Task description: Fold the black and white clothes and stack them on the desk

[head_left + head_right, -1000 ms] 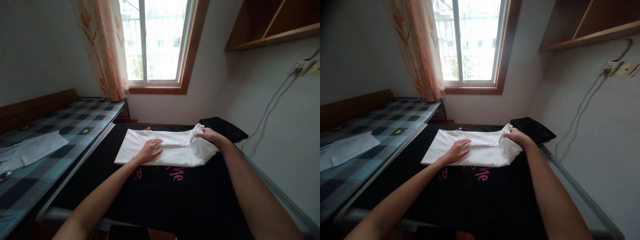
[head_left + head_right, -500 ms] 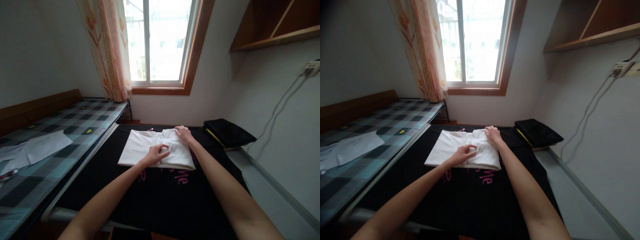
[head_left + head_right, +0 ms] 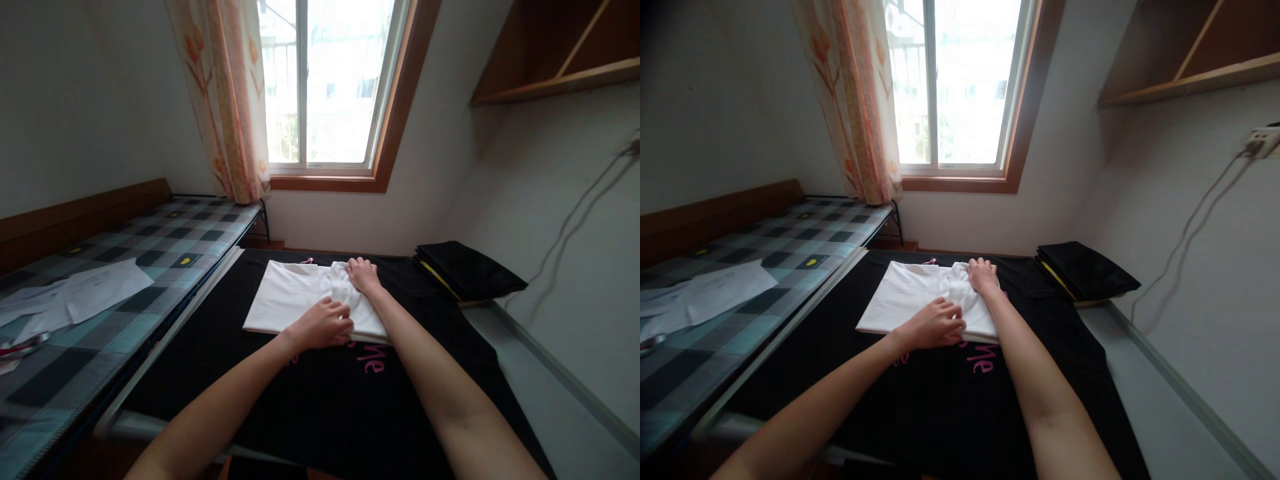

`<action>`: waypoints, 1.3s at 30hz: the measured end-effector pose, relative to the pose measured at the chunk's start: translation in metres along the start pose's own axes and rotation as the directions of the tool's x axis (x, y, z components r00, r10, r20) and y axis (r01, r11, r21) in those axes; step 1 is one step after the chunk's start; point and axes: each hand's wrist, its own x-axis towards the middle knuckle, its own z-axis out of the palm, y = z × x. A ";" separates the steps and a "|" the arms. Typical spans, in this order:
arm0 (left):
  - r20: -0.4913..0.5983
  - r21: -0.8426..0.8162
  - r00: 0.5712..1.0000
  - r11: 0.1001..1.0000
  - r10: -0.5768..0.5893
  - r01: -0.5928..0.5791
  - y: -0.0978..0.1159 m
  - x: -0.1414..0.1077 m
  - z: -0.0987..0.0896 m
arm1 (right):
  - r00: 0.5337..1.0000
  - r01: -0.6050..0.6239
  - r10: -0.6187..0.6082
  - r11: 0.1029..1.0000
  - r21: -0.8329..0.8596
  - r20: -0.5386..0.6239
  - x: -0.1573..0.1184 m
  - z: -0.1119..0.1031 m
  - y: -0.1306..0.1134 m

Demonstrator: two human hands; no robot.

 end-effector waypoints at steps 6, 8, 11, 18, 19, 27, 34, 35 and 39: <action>0.045 0.007 0.998 0.999 0.038 -0.038 -0.002 0.001 -0.001 | 0.998 0.033 -0.029 0.998 0.058 -0.062 -0.001 -0.004 -0.001; 0.050 -0.020 0.998 0.999 0.032 -0.031 -0.004 0.000 -0.002 | 0.999 0.019 -0.016 0.997 0.078 -0.037 0.000 -0.005 0.000; 0.077 -0.033 0.997 0.999 0.019 -0.016 -0.005 0.000 -0.005 | 1.000 0.014 -0.013 0.997 0.081 -0.014 0.002 -0.007 -0.001; 0.147 -0.104 0.979 0.982 -0.143 0.159 -0.002 -0.004 -0.013 | 0.996 0.079 -0.078 0.996 0.036 -0.031 0.004 -0.007 -0.018; 0.148 -0.129 0.978 0.977 -0.150 0.169 -0.002 -0.004 -0.013 | 0.996 0.083 -0.082 0.996 0.023 -0.018 0.003 -0.005 -0.020; -0.001 -0.132 0.783 0.776 -0.622 0.617 -0.016 -0.005 -0.010 | 0.981 -0.033 0.092 0.947 0.321 -0.170 0.005 -0.007 -0.001; 0.159 0.008 0.651 0.660 -0.742 0.751 -0.026 -0.011 -0.010 | 0.942 -0.318 0.335 0.881 0.352 0.013 -0.030 -0.014 0.045; 0.179 0.014 0.649 0.661 -0.740 0.750 -0.026 -0.011 -0.012 | 0.947 -0.315 0.318 0.891 0.328 0.044 -0.039 -0.014 0.046; 0.222 0.020 0.667 0.687 -0.711 0.726 -0.025 -0.011 -0.013 | 0.956 -0.286 0.258 0.927 0.244 0.143 -0.066 -0.021 0.038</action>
